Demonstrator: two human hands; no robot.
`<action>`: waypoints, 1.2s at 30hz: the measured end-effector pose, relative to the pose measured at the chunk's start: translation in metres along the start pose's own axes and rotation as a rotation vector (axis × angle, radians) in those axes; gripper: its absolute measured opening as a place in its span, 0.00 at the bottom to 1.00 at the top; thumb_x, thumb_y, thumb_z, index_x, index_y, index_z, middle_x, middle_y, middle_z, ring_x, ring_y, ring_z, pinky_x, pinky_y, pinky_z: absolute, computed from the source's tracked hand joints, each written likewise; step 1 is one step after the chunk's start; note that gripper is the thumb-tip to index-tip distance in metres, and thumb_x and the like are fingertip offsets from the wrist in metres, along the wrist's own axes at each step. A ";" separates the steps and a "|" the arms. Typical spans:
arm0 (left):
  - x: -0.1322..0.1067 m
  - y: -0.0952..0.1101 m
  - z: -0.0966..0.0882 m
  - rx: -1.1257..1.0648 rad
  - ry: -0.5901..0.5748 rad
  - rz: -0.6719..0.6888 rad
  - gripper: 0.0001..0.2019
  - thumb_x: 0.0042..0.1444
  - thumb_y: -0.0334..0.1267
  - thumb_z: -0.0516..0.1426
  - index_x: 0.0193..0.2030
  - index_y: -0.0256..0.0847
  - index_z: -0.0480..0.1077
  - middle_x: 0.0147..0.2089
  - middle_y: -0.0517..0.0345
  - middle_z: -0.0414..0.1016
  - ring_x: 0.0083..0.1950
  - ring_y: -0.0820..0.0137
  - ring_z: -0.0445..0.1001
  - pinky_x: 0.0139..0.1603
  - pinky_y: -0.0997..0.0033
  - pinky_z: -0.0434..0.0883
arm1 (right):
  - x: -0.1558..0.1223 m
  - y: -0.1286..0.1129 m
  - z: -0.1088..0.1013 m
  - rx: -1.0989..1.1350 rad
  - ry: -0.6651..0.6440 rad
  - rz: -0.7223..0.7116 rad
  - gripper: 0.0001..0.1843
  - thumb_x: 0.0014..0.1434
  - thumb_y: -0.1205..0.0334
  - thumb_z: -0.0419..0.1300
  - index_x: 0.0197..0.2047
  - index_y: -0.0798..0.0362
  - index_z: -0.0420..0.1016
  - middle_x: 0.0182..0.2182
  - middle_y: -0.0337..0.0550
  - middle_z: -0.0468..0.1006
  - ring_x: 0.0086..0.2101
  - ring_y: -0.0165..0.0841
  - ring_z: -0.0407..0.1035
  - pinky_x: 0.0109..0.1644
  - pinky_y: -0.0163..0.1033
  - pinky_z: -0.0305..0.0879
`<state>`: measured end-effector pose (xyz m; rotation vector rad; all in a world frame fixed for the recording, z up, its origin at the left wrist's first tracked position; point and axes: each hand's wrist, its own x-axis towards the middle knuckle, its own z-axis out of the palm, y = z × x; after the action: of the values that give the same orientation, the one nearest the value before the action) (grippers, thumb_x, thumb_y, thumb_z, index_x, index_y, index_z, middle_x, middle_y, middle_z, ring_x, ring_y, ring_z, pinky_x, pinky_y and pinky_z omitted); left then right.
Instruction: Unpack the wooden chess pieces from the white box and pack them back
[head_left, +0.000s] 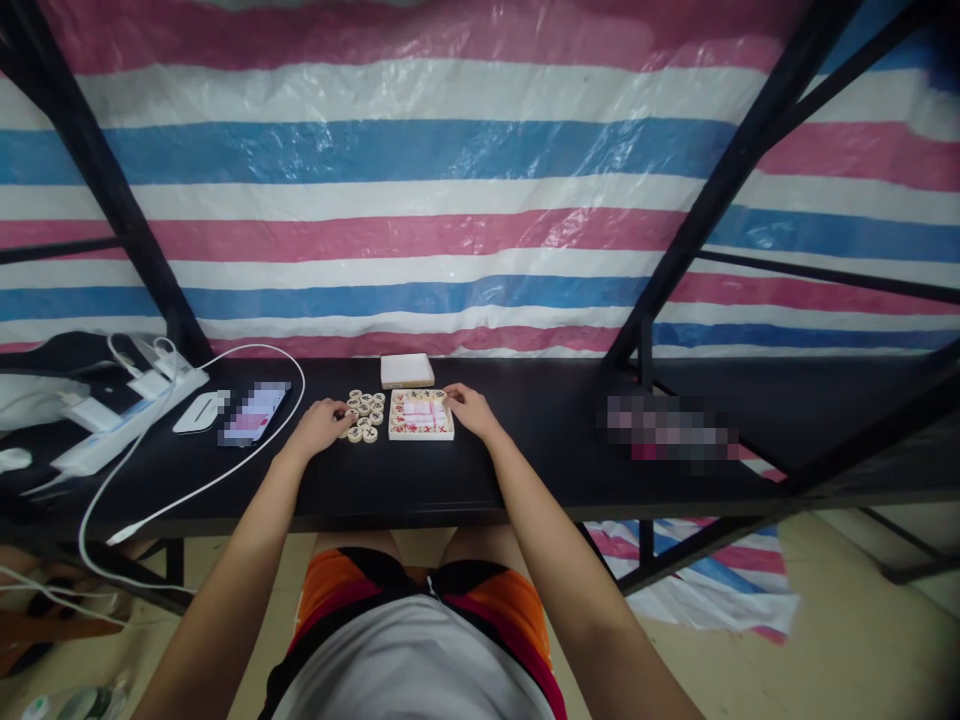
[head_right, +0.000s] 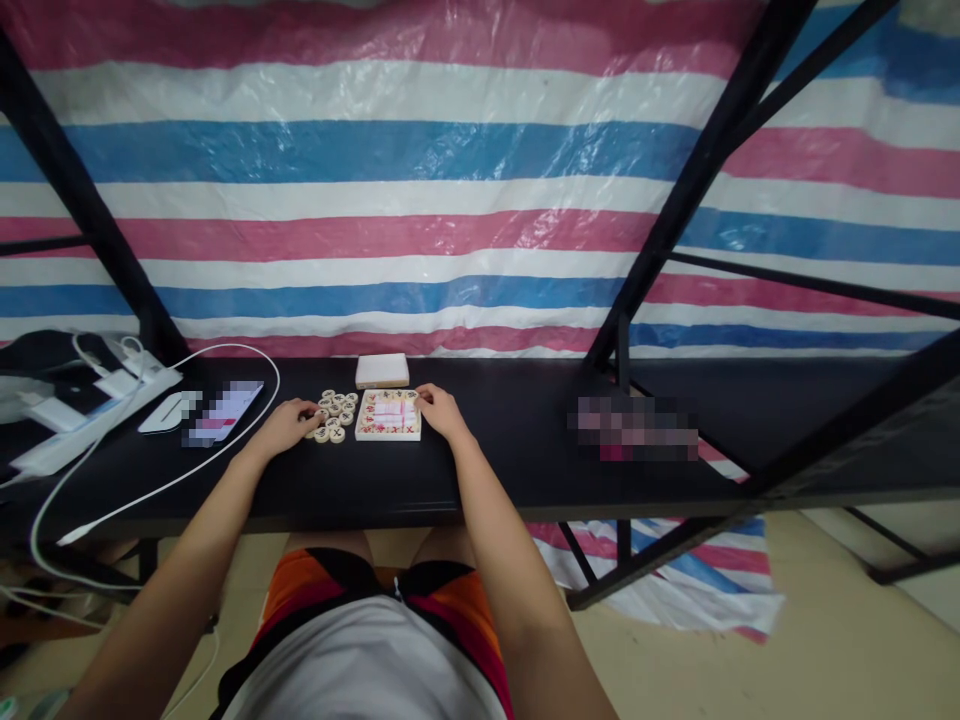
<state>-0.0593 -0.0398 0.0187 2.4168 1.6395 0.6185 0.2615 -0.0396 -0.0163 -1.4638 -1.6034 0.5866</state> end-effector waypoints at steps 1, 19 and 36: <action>0.000 0.001 0.000 -0.007 0.003 0.003 0.20 0.54 0.50 0.52 0.43 0.40 0.78 0.39 0.50 0.77 0.40 0.62 0.73 0.45 0.66 0.68 | 0.000 0.000 0.000 -0.001 0.002 0.002 0.12 0.53 0.65 0.56 0.41 0.51 0.74 0.36 0.40 0.79 0.39 0.31 0.72 0.50 0.39 0.64; 0.003 0.026 -0.003 -0.239 0.128 0.077 0.21 0.54 0.52 0.55 0.44 0.38 0.75 0.41 0.51 0.76 0.42 0.65 0.74 0.47 0.67 0.69 | -0.001 0.000 -0.001 -0.009 -0.001 -0.007 0.12 0.53 0.64 0.56 0.41 0.51 0.74 0.36 0.39 0.78 0.38 0.31 0.71 0.49 0.38 0.64; 0.059 0.086 0.028 0.327 -0.084 0.222 0.16 0.56 0.37 0.51 0.46 0.36 0.75 0.44 0.41 0.75 0.49 0.52 0.70 0.48 0.57 0.65 | -0.001 -0.006 -0.002 0.000 -0.010 0.010 0.12 0.52 0.65 0.56 0.41 0.51 0.75 0.36 0.40 0.78 0.39 0.31 0.71 0.51 0.39 0.64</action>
<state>0.0443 -0.0166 0.0388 2.8399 1.5550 0.2871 0.2599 -0.0423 -0.0110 -1.4715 -1.6052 0.6004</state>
